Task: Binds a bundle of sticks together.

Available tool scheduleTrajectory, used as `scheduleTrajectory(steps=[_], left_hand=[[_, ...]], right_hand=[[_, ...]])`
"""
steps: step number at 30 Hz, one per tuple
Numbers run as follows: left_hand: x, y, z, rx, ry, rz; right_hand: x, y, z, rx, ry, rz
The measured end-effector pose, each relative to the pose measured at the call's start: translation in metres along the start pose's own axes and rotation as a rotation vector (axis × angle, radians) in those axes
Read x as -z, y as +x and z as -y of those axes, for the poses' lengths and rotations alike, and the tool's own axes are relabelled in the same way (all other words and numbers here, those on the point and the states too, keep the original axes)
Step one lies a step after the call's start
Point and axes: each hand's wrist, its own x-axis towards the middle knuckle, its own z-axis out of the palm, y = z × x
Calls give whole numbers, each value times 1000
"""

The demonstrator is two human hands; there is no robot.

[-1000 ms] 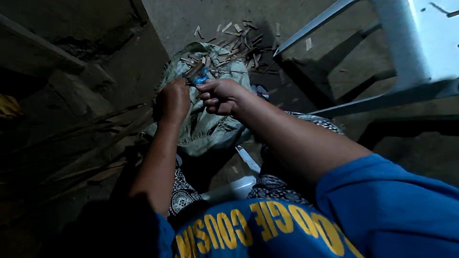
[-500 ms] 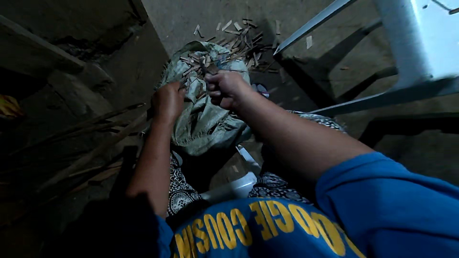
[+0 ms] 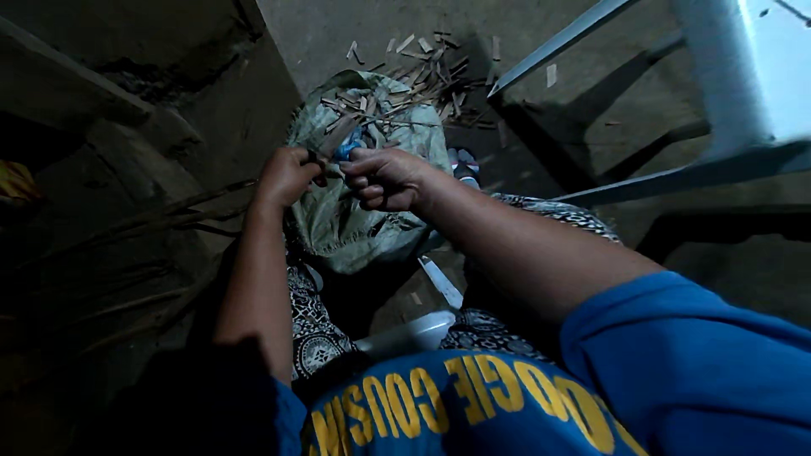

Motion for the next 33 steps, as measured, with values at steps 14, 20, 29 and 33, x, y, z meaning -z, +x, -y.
scheduleTrajectory(steps=[14,20,29,33], left_hand=[[-43,-14,-38,-26,588,-203],[-39,-12,-38,14,560,-239],[-47,-13,-29,-93,594,-387],[-51,-13,-30,-90,610,-356]], right_hand=[[-8,11,5,28,94,-295],[-4,5,3,1,163,-124],[-8,5,7,-2,90,-253],[-12,8,4,69,-88,-394]])
